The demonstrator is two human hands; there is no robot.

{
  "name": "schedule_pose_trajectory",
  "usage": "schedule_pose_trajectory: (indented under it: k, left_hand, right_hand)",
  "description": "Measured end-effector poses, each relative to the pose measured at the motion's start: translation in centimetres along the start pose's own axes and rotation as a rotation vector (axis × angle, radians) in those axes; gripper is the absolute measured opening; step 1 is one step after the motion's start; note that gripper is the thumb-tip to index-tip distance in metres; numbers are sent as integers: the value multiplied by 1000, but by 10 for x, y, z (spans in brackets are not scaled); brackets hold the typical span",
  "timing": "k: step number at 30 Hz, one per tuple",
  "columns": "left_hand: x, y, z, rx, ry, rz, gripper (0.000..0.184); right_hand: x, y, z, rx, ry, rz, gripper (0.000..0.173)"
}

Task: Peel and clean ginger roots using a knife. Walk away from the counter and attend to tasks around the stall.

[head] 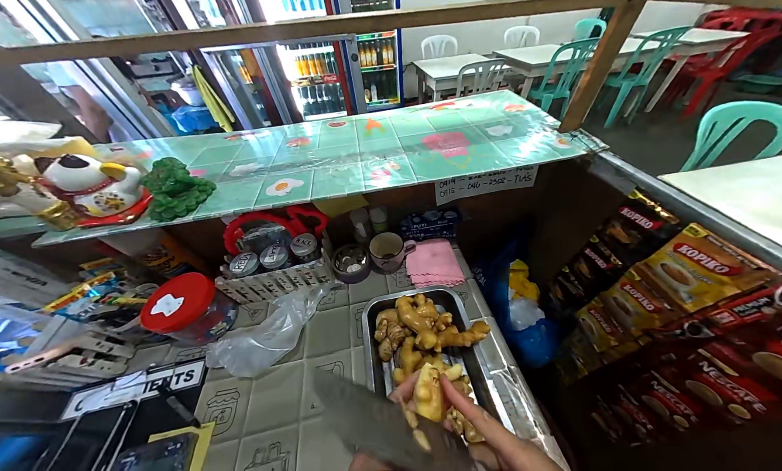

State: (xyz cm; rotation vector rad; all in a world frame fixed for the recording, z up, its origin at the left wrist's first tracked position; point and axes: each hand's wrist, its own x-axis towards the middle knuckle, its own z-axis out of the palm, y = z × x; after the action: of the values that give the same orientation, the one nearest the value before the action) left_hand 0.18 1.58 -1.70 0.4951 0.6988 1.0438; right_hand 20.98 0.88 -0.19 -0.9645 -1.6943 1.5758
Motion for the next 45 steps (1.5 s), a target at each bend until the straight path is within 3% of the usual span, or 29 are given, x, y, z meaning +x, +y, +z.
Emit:
schedule_pose_trajectory:
  k: [3, 8, 12, 16, 19, 26, 30, 39, 45]
  left_hand:
    - [8, -3, -2, 168, -63, 81, 44]
    - [6, 2, 0, 206, -46, 28, 41]
    - [2, 4, 11, 46, 30, -27, 31]
    - [0, 5, 10, -136, -5, -49, 36]
    - [-3, 4, 8, -222, -9, -31, 33]
    - [-13, 1, 1, -284, -60, 11, 47]
    - [-22, 5, 15, -326, 34, -3, 24]
    - [-22, 6, 12, -294, 5, 37, 23]
    - [-20, 0, 2, -304, -13, 53, 29]
  right_hand:
    - [-2, -4, 3, -198, 25, -7, 93]
    - [-4, -9, 6, -368, 79, -29, 91]
    - [-5, -5, 13, -466, 147, -40, 93]
    - [-6, -8, 15, -536, 174, -18, 94]
    - [-4, -16, 12, -542, 175, -34, 89]
    - [-1, -19, 12, -616, 211, -111, 79]
    - [-2, -24, 13, -702, 239, -108, 68]
    - [-4, -23, 11, -595, 255, -128, 61]
    - [-4, -20, 3, -562, 160, -91, 63]
